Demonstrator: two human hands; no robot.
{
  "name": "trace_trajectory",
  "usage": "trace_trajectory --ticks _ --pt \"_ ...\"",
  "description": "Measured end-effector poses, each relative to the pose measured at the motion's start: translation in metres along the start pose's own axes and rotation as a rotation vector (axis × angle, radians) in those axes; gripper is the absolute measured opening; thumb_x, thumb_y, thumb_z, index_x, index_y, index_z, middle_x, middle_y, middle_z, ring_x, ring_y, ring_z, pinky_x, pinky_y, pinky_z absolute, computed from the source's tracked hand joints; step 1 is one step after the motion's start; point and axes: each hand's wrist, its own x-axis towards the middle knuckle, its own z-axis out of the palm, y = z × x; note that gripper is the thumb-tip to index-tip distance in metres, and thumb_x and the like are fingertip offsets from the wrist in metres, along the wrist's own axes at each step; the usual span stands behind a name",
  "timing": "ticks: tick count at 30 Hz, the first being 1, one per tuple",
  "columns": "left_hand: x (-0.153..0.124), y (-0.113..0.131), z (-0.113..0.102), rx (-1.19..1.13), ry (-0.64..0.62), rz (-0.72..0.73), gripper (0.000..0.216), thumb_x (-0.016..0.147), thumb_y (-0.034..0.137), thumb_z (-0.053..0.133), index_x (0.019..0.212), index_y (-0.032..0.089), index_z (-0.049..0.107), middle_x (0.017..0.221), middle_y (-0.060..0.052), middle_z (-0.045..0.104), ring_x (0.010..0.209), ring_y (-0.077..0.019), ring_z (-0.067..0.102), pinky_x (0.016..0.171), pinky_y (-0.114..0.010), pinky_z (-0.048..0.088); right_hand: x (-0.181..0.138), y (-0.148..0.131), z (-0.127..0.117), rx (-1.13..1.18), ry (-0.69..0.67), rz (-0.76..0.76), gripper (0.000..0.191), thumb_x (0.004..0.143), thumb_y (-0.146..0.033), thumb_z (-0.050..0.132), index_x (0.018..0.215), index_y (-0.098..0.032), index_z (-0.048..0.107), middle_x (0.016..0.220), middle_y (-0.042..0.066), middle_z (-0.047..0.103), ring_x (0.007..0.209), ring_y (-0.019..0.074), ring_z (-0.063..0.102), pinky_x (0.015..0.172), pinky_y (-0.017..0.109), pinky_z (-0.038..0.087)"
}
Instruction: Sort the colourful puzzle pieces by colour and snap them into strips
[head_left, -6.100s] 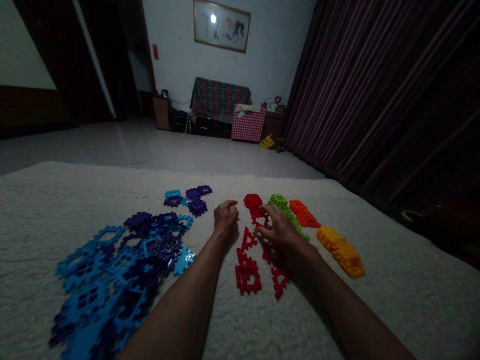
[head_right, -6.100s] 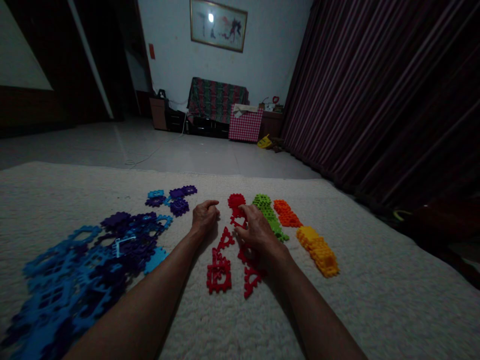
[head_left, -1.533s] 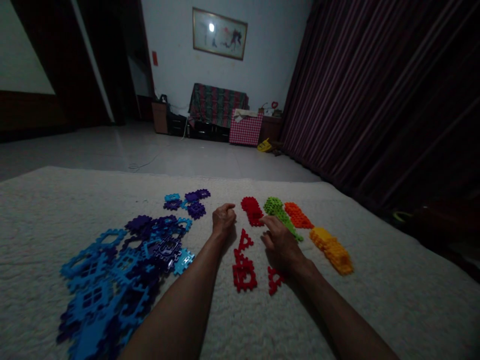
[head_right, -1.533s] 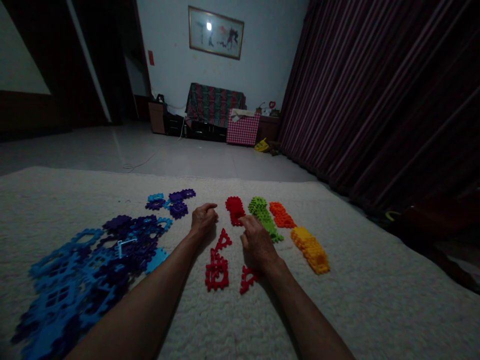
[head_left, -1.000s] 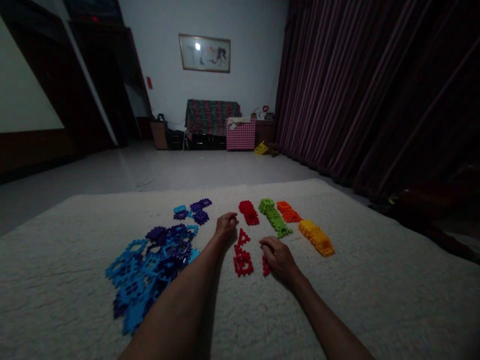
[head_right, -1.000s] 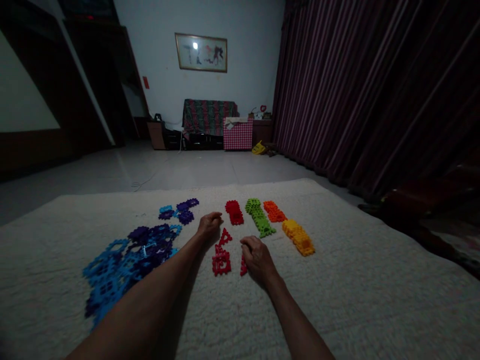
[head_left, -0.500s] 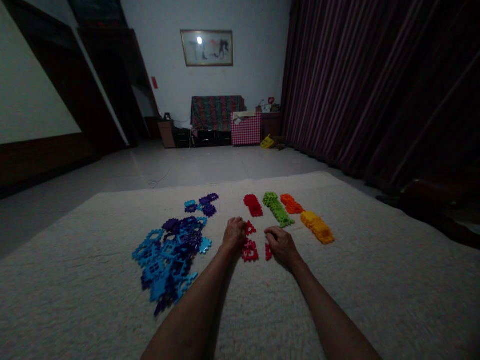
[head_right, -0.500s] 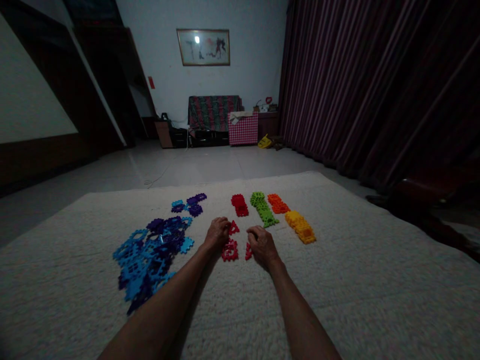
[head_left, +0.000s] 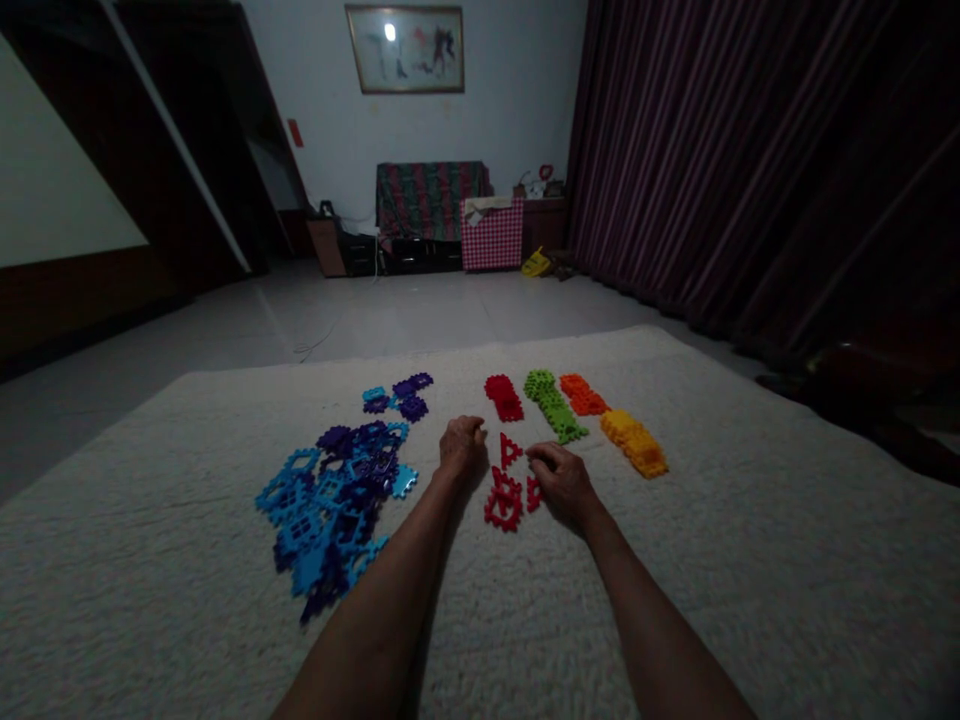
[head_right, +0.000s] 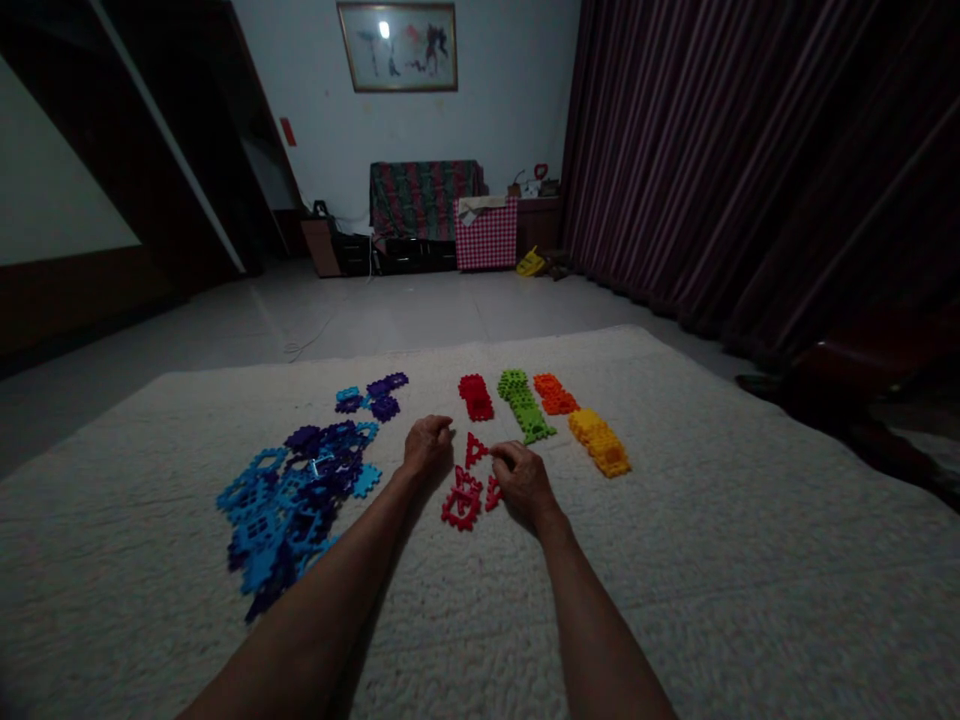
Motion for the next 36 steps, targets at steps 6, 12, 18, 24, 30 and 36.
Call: trace_trajectory --ticks 6,12,18,24,30,36 --pt "0.001 0.000 0.004 0.019 0.016 -0.003 0.030 0.092 0.019 0.052 0.116 0.020 0.071 0.110 -0.007 0.072 0.108 -0.0220 0.061 0.093 -0.032 0.047 -0.001 -0.004 -0.005 0.101 0.038 0.134 0.026 0.079 -0.023 0.050 0.092 -0.020 0.073 0.092 0.006 0.073 0.083 0.0203 0.067 0.079 0.034 0.053" --pt "0.002 0.002 0.003 0.056 -0.004 0.011 0.028 0.093 0.022 0.054 0.114 0.022 0.071 0.107 -0.008 0.070 0.107 -0.0221 0.059 0.089 -0.032 0.047 -0.003 -0.020 -0.005 0.045 -0.019 -0.049 0.015 0.080 -0.020 0.055 0.083 -0.020 0.069 0.086 0.005 0.069 0.083 0.0205 0.065 0.079 0.034 0.052" --pt "0.003 0.000 0.006 0.013 0.022 0.002 0.027 0.092 0.020 0.053 0.110 0.021 0.072 0.104 -0.007 0.071 0.104 -0.0216 0.060 0.091 -0.032 0.046 -0.014 -0.050 0.002 -0.071 -0.164 -0.178 0.021 0.079 -0.018 0.063 0.100 -0.021 0.067 0.104 0.008 0.065 0.099 0.0232 0.059 0.092 0.039 0.048" --pt "0.004 -0.002 0.009 -0.043 0.050 -0.020 0.027 0.091 0.018 0.053 0.110 0.021 0.072 0.106 -0.007 0.071 0.105 -0.0217 0.060 0.093 -0.033 0.046 -0.027 -0.083 0.006 -0.222 -0.406 -0.128 0.051 0.065 -0.016 0.072 0.115 -0.022 0.062 0.118 0.007 0.057 0.112 0.0265 0.051 0.100 0.043 0.042" --pt "0.003 -0.001 0.009 -0.083 0.056 -0.029 0.029 0.090 0.015 0.052 0.109 0.020 0.072 0.106 -0.007 0.072 0.104 -0.0209 0.061 0.094 -0.032 0.046 -0.025 -0.096 0.003 -0.293 -0.477 -0.086 0.038 0.065 -0.012 0.066 0.102 -0.023 0.063 0.111 0.006 0.057 0.105 0.0247 0.051 0.095 0.040 0.044" --pt "0.005 0.000 0.005 -0.165 0.072 -0.074 0.032 0.089 0.015 0.049 0.109 0.019 0.074 0.106 -0.007 0.074 0.105 -0.0209 0.064 0.095 -0.032 0.048 -0.025 -0.093 0.004 -0.281 -0.466 -0.105 0.034 0.067 -0.010 0.063 0.098 -0.023 0.064 0.107 0.006 0.059 0.101 0.0255 0.055 0.091 0.040 0.047"
